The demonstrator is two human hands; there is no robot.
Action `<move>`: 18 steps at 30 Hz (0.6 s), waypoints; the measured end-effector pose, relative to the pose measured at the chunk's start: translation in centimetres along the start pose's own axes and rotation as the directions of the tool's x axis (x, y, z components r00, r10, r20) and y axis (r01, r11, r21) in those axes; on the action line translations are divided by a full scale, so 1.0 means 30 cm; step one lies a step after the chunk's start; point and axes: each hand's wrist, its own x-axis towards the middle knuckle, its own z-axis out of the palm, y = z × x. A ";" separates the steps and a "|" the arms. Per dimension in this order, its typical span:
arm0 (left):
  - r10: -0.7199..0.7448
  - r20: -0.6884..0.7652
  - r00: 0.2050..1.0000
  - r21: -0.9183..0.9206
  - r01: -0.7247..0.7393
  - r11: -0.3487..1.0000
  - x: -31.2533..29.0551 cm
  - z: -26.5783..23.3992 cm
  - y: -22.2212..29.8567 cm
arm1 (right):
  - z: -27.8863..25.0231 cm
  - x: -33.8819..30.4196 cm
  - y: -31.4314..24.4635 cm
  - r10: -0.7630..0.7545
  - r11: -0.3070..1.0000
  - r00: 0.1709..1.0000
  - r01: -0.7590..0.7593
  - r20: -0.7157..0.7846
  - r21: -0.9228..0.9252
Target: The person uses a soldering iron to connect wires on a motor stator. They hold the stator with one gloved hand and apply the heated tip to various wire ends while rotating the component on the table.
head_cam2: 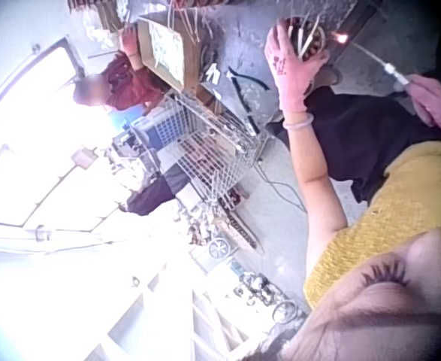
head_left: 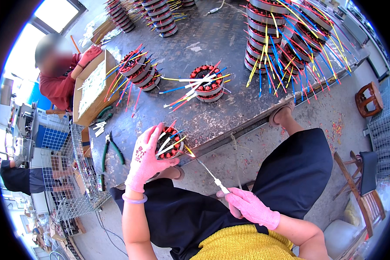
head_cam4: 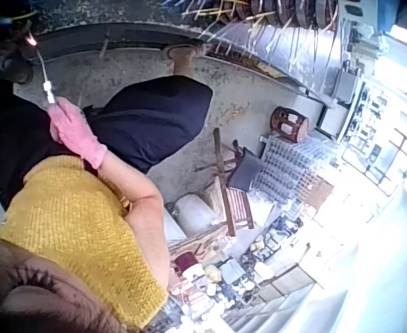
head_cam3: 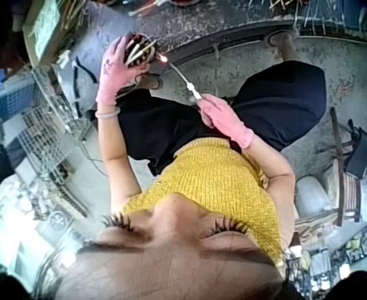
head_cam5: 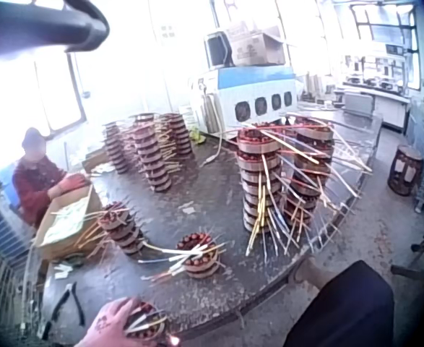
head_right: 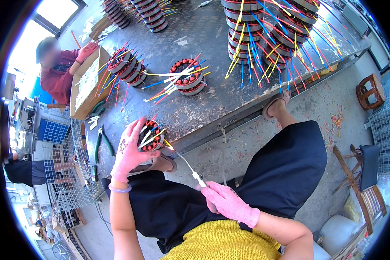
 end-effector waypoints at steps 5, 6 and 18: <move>0.012 0.012 1.000 0.010 -0.012 1.000 -0.004 -0.020 0.009 | -0.001 -0.008 -0.025 0.012 0.999 0.999 -0.013 -0.034 -0.046; 0.046 0.022 0.999 0.009 -0.046 0.999 0.003 -0.022 -0.006 | -0.004 -0.011 -0.025 0.013 0.999 0.999 -0.014 -0.039 -0.037; 0.155 0.084 0.984 -0.010 -0.155 0.988 0.009 -0.044 -0.022 | -0.002 0.004 -0.058 0.023 0.998 0.999 -0.025 -0.028 -0.056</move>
